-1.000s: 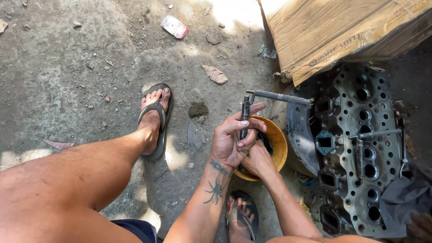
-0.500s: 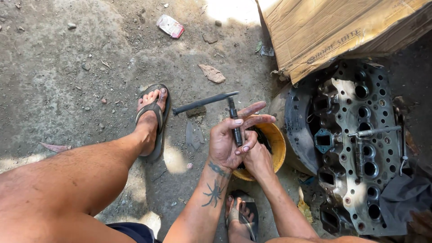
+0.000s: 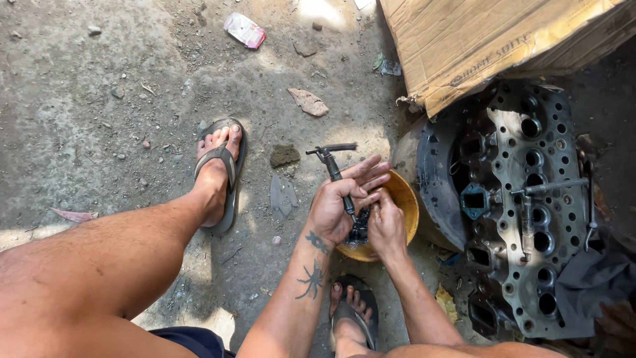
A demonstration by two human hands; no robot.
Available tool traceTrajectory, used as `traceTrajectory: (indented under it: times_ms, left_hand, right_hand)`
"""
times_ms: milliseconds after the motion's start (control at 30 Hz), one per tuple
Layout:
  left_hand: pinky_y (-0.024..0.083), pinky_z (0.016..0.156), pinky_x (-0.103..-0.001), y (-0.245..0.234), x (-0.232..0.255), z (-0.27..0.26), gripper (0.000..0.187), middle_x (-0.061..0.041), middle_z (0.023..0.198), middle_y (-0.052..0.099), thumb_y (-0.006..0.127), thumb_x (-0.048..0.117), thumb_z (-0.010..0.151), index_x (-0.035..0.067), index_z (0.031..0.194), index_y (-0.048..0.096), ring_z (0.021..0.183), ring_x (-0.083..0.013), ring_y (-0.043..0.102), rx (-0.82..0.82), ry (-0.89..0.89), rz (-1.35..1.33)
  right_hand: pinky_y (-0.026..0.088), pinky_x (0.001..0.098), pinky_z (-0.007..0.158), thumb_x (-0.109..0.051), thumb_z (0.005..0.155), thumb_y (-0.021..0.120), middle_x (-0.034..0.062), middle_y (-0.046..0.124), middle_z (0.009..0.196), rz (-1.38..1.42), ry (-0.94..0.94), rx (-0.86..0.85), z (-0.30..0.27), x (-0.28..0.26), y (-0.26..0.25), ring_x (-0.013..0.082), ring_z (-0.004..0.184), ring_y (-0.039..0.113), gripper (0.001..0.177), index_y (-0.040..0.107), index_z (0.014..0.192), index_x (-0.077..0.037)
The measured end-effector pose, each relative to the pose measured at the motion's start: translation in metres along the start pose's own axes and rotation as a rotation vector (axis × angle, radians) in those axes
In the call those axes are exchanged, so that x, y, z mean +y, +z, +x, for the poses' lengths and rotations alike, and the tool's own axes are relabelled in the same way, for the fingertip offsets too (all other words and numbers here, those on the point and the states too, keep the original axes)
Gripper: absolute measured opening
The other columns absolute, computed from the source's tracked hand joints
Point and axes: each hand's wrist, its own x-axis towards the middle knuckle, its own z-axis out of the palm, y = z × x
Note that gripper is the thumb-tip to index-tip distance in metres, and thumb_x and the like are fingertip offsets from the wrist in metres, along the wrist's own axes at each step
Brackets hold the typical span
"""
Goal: Cleaning an engine component using a sponge and cleaning fluid in a bucket
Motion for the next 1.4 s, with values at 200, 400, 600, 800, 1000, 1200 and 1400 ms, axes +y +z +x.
traceTrajectory:
  times_ms: [200,400,600,800,1000,1200,1400]
  left_hand:
    - [0.022,0.115,-0.05,-0.039,-0.024,0.008,0.094,-0.014,0.14,0.064,0.05,0.01,0.058,0.003,0.151,0.052,0.135,-0.0308,0.055,0.109,-0.148,0.145]
    - [0.046,0.097,-0.049,-0.026,-0.037,0.009,0.074,-0.026,0.111,0.07,0.051,-0.005,0.059,-0.008,0.132,0.062,0.1,-0.0342,0.069,0.136,-0.164,-0.2]
    - [0.003,0.119,-0.066,-0.013,-0.012,-0.007,0.099,-0.031,0.165,0.028,0.048,0.011,0.065,-0.006,0.16,0.027,0.153,-0.0445,0.02,0.039,-0.263,0.045]
    - [0.044,0.083,-0.044,-0.026,-0.019,0.008,0.074,0.0,0.09,0.06,0.051,0.007,0.058,-0.003,0.13,0.064,0.074,-0.0123,0.043,0.056,-0.21,-0.051]
    - [0.009,0.117,-0.056,0.007,0.008,-0.016,0.105,-0.03,0.166,0.028,0.047,0.015,0.062,-0.001,0.163,0.023,0.154,-0.0422,0.026,-0.016,-0.189,0.106]
    - [0.055,0.093,-0.041,-0.037,-0.021,0.008,0.104,-0.025,0.144,0.052,0.048,0.01,0.058,0.002,0.161,0.034,0.119,-0.039,0.065,-0.06,-0.101,-0.179]
    - [0.039,0.109,-0.042,-0.02,0.002,-0.005,0.1,-0.021,0.153,0.047,0.046,0.017,0.062,0.008,0.162,0.037,0.142,-0.039,0.046,-0.133,-0.1,-0.146]
  right_hand:
    - [0.044,0.0545,0.107,-0.034,0.104,0.04,0.0241,0.044,0.139,0.216,-0.275,0.144,-0.006,0.007,-0.028,0.0367,0.133,0.042,0.045,0.035,0.138,-0.006]
    - [0.053,0.042,0.104,-0.002,0.097,0.064,0.0152,0.071,0.131,-0.05,-0.65,0.256,-0.017,-0.025,0.001,0.034,0.124,0.066,0.033,0.067,0.13,-0.003]
    - [0.059,0.0533,0.088,0.01,0.09,0.063,0.0272,0.074,0.107,-0.226,-0.527,0.362,0.021,0.04,-0.008,0.0458,0.102,0.071,0.026,0.073,0.114,0.006]
    - [0.058,0.0449,0.096,-0.003,0.09,0.074,0.0168,0.073,0.121,-0.218,-0.721,0.382,-0.008,-0.012,-0.008,0.0373,0.112,0.071,0.034,0.076,0.122,-0.012]
    - [0.056,0.0411,0.095,-0.009,0.098,0.07,0.0132,0.072,0.111,-0.304,-0.621,0.557,0.024,0.034,-0.035,0.032,0.106,0.069,0.019,0.078,0.114,-0.007]
    - [0.057,0.0433,0.081,-0.008,0.089,0.079,0.0128,0.074,0.101,-0.246,-0.812,0.541,-0.005,0.011,-0.002,0.0347,0.089,0.07,0.006,0.08,0.094,-0.012]
    - [0.058,0.0367,0.08,-0.014,0.084,0.084,0.0064,0.073,0.096,-0.068,-0.623,0.635,-0.012,-0.019,-0.027,0.0257,0.086,0.072,0.014,0.081,0.098,-0.014]
